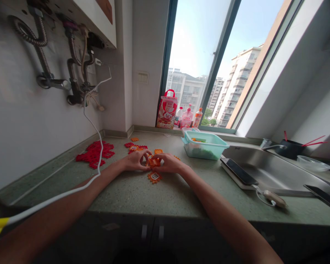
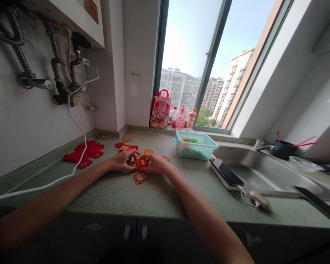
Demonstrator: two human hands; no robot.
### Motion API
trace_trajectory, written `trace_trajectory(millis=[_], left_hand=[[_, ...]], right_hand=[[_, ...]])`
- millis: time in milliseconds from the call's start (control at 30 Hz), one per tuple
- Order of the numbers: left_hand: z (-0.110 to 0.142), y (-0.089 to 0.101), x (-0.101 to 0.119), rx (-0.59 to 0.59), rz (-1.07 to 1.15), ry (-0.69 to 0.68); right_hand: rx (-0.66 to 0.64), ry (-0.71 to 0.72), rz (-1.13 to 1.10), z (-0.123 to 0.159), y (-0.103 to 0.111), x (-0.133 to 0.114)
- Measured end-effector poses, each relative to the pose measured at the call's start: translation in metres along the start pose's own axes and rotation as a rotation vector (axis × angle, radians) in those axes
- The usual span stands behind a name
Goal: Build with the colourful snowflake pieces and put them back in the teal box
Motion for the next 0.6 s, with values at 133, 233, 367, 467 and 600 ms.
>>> trace_trajectory(millis=[133,233,367,467,600], left_hand=[[-0.003,-0.002,0.0,0.027,0.034,0.012],[-0.004,-0.001,-0.001,0.049,0.014,0.0],[-0.002,0.019,-0.013,0.163,-0.133,0.014],[0.004,0.036,-0.024,0.228,-0.386,0.055],[0.008,0.035,-0.036,0.113,-0.579,0.113]], right_hand=[[-0.01,-0.063,-0.025,-0.003,-0.002,0.006],[-0.016,-0.092,-0.046,-0.004,-0.003,0.009],[-0.004,-0.113,-0.048,-0.004,-0.001,0.013],[-0.012,-0.143,-0.012,-0.004,0.0,0.022],[-0.009,-0.153,0.027,-0.003,0.001,0.032]])
Point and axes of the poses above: each hand's wrist, its own z-axis away from the middle knuckle, its own y-axis out of the back of the hand, x = y × z, the point moved 9 cm from there along -z, towards the middle knuckle, and after that the axes turned 14 degrees about -y, right-handed, at the moved point
